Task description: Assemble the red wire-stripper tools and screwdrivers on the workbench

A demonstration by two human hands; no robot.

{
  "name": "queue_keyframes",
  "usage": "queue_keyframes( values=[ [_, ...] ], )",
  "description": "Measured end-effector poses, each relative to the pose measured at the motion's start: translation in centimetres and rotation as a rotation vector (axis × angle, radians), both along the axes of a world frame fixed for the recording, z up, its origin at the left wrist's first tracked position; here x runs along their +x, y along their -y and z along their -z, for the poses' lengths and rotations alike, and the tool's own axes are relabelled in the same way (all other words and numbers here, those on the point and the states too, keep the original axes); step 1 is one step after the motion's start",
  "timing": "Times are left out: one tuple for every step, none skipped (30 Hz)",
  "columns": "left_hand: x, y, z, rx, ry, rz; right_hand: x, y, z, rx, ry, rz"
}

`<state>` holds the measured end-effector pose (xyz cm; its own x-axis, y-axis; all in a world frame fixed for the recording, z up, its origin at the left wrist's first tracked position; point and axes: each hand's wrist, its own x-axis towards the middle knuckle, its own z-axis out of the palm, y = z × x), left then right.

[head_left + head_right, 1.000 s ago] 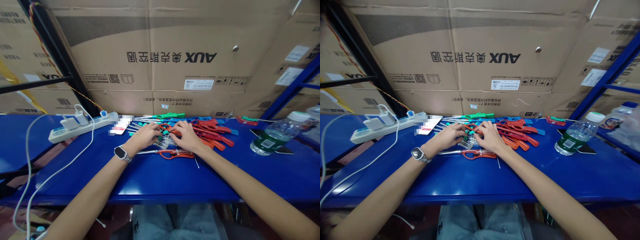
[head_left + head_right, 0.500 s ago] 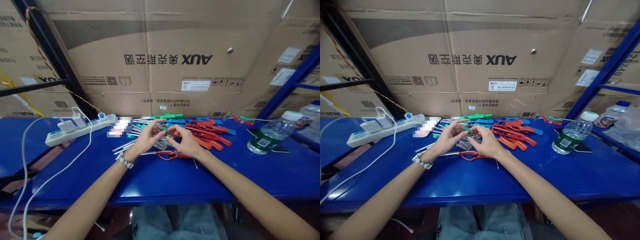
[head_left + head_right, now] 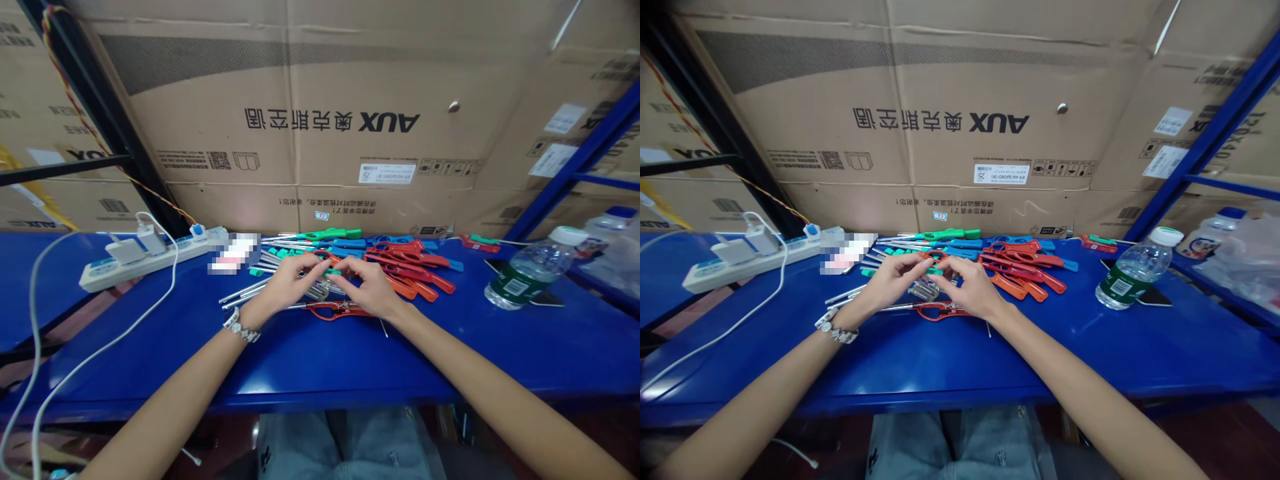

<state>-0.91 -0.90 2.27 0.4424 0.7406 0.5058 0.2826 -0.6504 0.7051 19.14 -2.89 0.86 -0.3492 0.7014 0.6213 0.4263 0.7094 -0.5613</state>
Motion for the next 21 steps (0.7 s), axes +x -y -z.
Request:
queue_keyframes(
  values=[
    [-0.1, 0.0, -0.1, 0.064, -0.050, 0.009, 0.0, 0.0, 0.0, -0.018, -0.006, -0.015],
    [-0.3, 0.1, -0.2, 0.126, -0.085, 0.023, 0.0, 0.0, -0.1, -0.032, -0.005, -0.024],
    [-0.4, 0.1, -0.3, 0.178, -0.104, 0.039, 0.1, 0.0, -0.1, -0.045, -0.001, -0.030],
    [-0.6, 0.2, -0.5, 0.210, -0.109, 0.057, 0.1, 0.0, -0.2, -0.060, -0.002, -0.033],
    [-0.8, 0.3, -0.6, 0.220, -0.104, 0.077, 0.1, 0.0, -0.2, -0.080, -0.006, -0.035],
    [-0.9, 0.3, -0.7, 0.209, -0.102, 0.101, 0.2, 0.0, -0.2, -0.106, -0.014, -0.035],
    [-1.0, 0.4, -0.8, 0.188, -0.108, 0.126, 0.2, -0.1, -0.2, -0.133, -0.023, -0.035],
    [-1.1, 0.5, -0.8, 0.169, -0.121, 0.147, 0.2, -0.1, -0.2, -0.160, -0.030, -0.037],
    [-1.1, 0.5, -0.7, 0.158, -0.140, 0.162, 0.2, -0.2, -0.2, -0.183, -0.034, -0.039],
    [-1.1, 0.5, -0.7, 0.162, -0.159, 0.167, 0.2, -0.2, -0.2, -0.199, -0.036, -0.039],
    [-1.1, 0.5, -0.6, 0.179, -0.175, 0.163, 0.1, -0.2, -0.2, -0.210, -0.038, -0.038],
    [-1.0, 0.4, -0.4, 0.206, -0.187, 0.153, 0.1, -0.2, -0.1, -0.218, -0.042, -0.032],
    [-0.9, 0.4, -0.3, 0.238, -0.193, 0.139, 0.0, -0.2, -0.1, -0.224, -0.047, -0.023],
    [-0.9, 0.3, -0.2, 0.269, -0.198, 0.127, -0.1, -0.1, -0.1, -0.230, -0.053, -0.013],
    [-0.8, 0.2, 0.0, 0.295, -0.202, 0.120, -0.2, -0.1, -0.1, -0.233, -0.061, -0.004],
    [-0.8, 0.2, 0.1, 0.314, -0.208, 0.116, -0.3, 0.0, 0.0, -0.235, -0.068, 0.003],
    [-0.7, 0.2, 0.1, 0.319, -0.215, 0.114, -0.3, 0.0, 0.0, -0.233, -0.074, 0.007],
    [-0.7, 0.2, 0.2, 0.309, -0.216, 0.116, -0.4, 0.1, 0.0, -0.230, -0.079, 0.008],
    [-0.6, 0.2, 0.2, 0.283, -0.206, 0.117, -0.4, 0.1, 0.0, -0.227, -0.086, 0.006],
    [-0.5, 0.2, 0.2, 0.244, -0.183, 0.117, -0.4, 0.1, 0.0, -0.224, -0.094, 0.003],
    [-0.4, 0.3, 0.1, 0.194, -0.146, 0.117, -0.3, 0.1, 0.0, -0.219, -0.103, -0.002]
  ],
)
